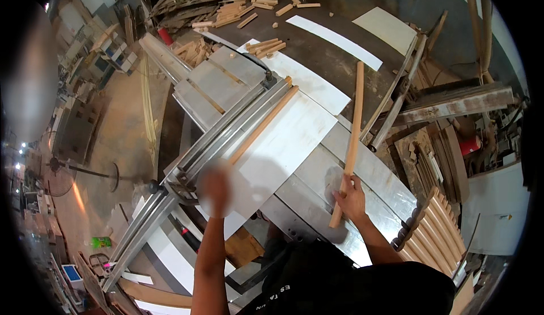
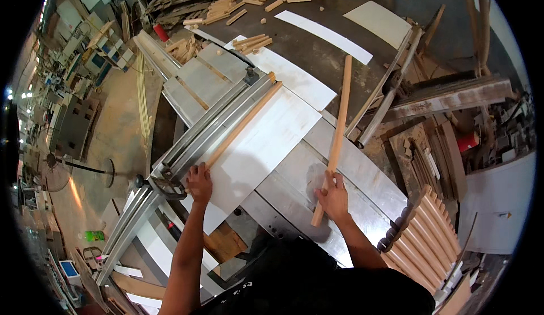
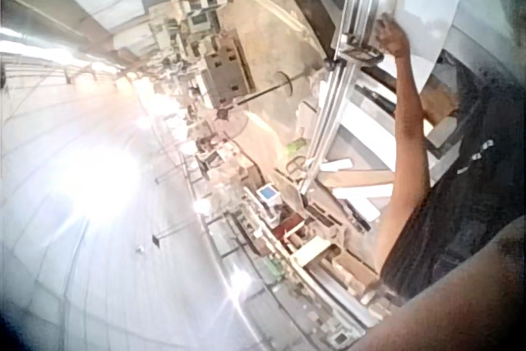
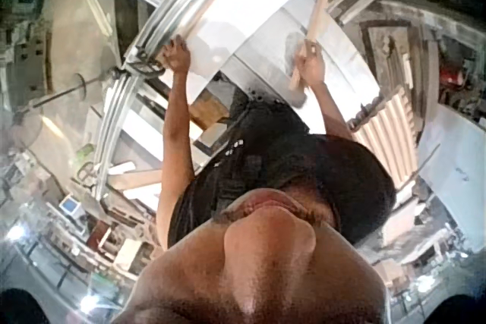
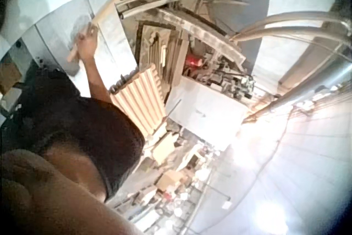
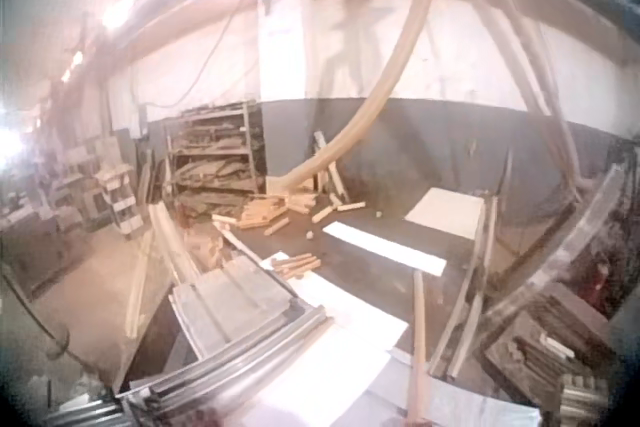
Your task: The person uses a sliding table saw to trim long wood slats, then collects several trimmed slats and stacks them onto a pile of pre-assembled wood panels on the floor.
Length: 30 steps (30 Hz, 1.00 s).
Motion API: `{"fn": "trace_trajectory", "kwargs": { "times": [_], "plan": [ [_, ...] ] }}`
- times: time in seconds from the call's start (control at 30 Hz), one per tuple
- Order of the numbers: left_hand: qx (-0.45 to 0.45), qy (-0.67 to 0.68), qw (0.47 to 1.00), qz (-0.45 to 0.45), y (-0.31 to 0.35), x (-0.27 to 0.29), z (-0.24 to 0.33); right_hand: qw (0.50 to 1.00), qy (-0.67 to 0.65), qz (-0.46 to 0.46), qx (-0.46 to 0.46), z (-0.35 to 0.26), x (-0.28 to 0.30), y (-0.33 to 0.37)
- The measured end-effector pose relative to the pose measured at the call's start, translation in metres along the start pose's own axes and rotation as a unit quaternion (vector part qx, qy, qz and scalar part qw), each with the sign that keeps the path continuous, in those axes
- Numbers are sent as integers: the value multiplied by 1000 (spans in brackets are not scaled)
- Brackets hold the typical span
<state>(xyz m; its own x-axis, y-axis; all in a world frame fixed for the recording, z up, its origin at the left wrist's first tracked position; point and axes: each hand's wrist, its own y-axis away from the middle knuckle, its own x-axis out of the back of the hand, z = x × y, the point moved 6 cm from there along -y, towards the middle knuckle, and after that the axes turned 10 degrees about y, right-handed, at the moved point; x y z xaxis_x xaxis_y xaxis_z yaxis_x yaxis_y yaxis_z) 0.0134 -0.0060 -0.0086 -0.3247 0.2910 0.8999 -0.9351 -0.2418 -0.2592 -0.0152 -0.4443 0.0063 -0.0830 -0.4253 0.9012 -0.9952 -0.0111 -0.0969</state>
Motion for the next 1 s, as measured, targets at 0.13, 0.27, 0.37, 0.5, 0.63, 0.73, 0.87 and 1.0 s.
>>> {"fn": "trace_trajectory", "kwargs": {
  "times": [0.13,0.27,0.37,0.5,0.63,0.73,0.87,1.0],
  "plan": [
    [-66,35,997,-9,42,-21,8,985,33,-25,-169,0,4,-7],
    [-54,116,990,-57,80,-3,93,973,36,-56,-221,44,-10,3],
    [-66,120,990,-30,116,-15,114,976,32,-66,-203,48,-6,1],
    [-52,149,980,-120,143,-21,151,983,-61,-32,-172,41,15,-13],
    [24,339,929,-146,129,28,189,935,-309,-46,-167,-17,18,-39],
    [1,401,900,-172,101,19,198,952,-296,-5,-75,-53,-29,-69],
    [33,277,935,-217,53,-17,171,929,-329,-139,-98,-146,-84,-90],
    [-5,179,969,-170,41,-39,162,952,-282,-63,-102,-126,-94,-123]
  ]
}}
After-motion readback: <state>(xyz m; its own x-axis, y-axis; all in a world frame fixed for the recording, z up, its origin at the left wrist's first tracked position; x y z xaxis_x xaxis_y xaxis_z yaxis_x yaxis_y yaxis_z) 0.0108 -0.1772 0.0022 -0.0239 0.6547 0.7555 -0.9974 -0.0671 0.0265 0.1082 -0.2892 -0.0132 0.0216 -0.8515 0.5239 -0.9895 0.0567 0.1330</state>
